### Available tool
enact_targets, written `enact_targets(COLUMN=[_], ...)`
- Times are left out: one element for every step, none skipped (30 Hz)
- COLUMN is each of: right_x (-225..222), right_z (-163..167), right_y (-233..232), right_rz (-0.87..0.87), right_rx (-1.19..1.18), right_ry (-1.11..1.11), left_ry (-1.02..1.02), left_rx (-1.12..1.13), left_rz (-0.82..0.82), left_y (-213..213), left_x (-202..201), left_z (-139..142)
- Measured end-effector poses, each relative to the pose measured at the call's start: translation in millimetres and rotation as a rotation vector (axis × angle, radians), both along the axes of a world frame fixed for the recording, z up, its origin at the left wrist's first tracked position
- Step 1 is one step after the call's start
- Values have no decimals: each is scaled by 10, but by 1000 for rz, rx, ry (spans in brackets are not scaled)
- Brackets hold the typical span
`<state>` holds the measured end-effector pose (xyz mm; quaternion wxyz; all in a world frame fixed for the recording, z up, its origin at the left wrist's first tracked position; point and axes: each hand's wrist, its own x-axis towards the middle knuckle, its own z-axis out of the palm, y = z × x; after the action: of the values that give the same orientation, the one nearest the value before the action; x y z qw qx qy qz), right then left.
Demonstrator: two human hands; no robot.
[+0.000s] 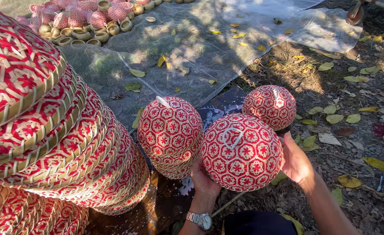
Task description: The person repeatedly picks up small woven baskets with red and beige patterns and stacks them into neat columns on a wooden table outdoors. The person handles the baskets one at a time, aligning them carefully to build tall stacks.
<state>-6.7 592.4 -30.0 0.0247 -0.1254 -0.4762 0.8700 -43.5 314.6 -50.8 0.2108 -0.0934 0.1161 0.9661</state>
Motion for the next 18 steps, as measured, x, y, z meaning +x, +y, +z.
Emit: enact_targets(right_x=[57, 94, 119, 132, 140, 146, 152, 163, 176, 195, 216, 239, 261, 281, 298, 312, 321, 329], right_z=[-27, -35, -37, -26, -5, 23, 58, 91, 126, 157, 185, 212, 233, 256, 278, 303, 333, 362], right_y=[-30, -45, -56, -60, -61, -62, -64, -73, -87, -110, -141, -177, -220, -262, -306, -346, -381, -415], right_rz=[6, 15, -29, -74, -117, -132, -147, -164, -171, -177, -182, -176, -171, -166, -174, -183, -190, -201], right_rx=[-141, -281, -243, -206, -171, -157, -145, -135, -118, -97, -75, -80, -85, -90, -85, -79, -73, -70], right_ry=[79, 159, 178, 196, 211, 239, 266, 296, 300, 299, 297, 305, 315, 321, 317, 316, 314, 307], left_ry=[75, 150, 228, 274, 316, 357, 517, 681, 847, 922, 996, 1074, 1052, 1027, 1004, 1019, 1033, 1043], left_rx=[-54, -107, -160, -403, -647, -891, -1007, -1125, -1239, -1272, -1302, -1330, -1251, -1171, -1092, -1021, -950, -878], left_rz=[-8, -15, -23, 1, 28, 59, 95, 132, 170, 177, 184, 194, 162, 128, 95, 114, 134, 150], left_y=[20, 39, 56, 61, 61, 56, 47, 39, 32, 21, 13, 6, 0, -7, -12, -8, 2, 6], left_x=[-7, -23, -36, -33, -23, -9, 16, 38, 59, 91, 120, 129, 126, 133, 149, 194, 242, 266], left_z=[0, 5, 15, 30, 52, 88, 135, 196, 271, 349, 429, 516, 602, 674, 728, 759, 775, 784])
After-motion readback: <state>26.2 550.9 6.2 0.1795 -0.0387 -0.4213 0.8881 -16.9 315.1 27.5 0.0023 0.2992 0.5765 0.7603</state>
